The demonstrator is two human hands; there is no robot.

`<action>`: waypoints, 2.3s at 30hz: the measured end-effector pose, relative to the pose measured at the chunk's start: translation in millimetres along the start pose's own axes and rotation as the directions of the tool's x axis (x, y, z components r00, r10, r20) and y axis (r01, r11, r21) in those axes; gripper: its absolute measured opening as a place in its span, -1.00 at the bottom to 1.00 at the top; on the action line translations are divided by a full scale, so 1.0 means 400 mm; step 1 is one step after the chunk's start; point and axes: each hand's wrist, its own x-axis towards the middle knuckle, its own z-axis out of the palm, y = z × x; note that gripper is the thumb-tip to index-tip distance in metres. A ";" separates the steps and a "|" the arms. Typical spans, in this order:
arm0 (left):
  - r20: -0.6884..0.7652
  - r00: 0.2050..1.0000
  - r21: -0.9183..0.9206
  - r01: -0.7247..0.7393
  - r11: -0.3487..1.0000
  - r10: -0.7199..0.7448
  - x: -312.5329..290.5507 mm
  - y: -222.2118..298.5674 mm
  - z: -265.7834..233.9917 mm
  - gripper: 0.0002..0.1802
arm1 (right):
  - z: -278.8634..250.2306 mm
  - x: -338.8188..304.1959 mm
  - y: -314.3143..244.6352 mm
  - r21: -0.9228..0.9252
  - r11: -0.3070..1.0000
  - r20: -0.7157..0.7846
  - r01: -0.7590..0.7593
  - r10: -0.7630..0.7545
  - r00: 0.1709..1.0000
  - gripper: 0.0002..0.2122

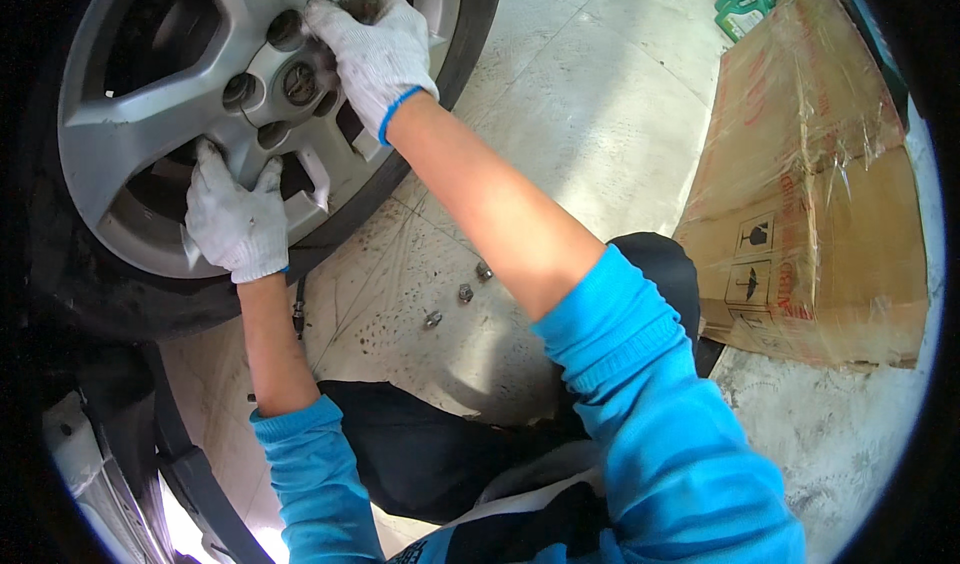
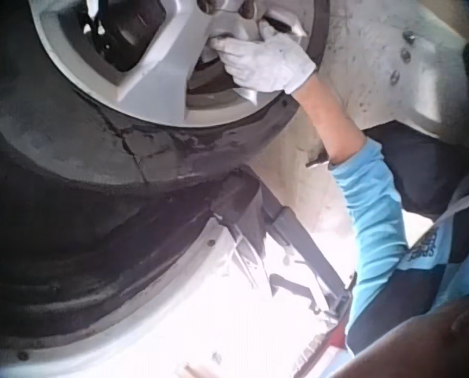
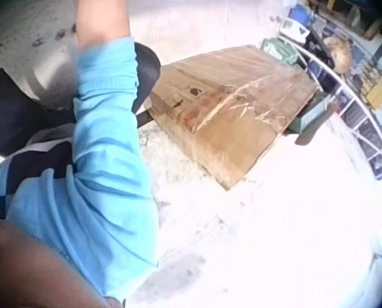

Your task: The person retrieves a tire, lifts it onto the wheel hub of a raised white car, and secures it by hand-tightening and then using an impact wrench to fasten the lug nuts.

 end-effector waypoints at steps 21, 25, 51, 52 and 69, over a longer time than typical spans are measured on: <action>0.678 0.732 -0.504 0.533 0.680 -0.070 -0.327 -0.109 -0.085 -0.83 | 0.056 0.131 0.119 -0.687 0.276 0.069 0.672 -0.896 0.439 -0.81; 0.931 0.076 -0.110 0.991 -0.077 -0.357 -0.423 -0.330 0.094 -0.52 | 0.090 0.123 0.070 -0.681 0.338 0.023 0.650 -0.877 0.480 -0.83; 0.776 0.107 -0.622 0.299 -0.724 -0.622 -0.294 -0.278 0.173 -0.36 | 0.071 0.233 0.031 -0.606 0.489 -0.118 0.628 -0.835 0.537 -0.80; 0.784 0.088 -0.610 0.291 -0.737 -0.614 -0.281 -0.258 0.172 -0.38 | 0.065 0.235 0.031 -0.614 0.479 -0.109 0.628 -0.839 0.533 -0.80; 0.695 0.430 -0.665 0.689 -0.287 -0.577 -0.406 -0.440 0.263 -0.26 | 0.112 0.300 0.047 -0.504 0.344 -0.140 0.792 -0.938 0.318 -0.81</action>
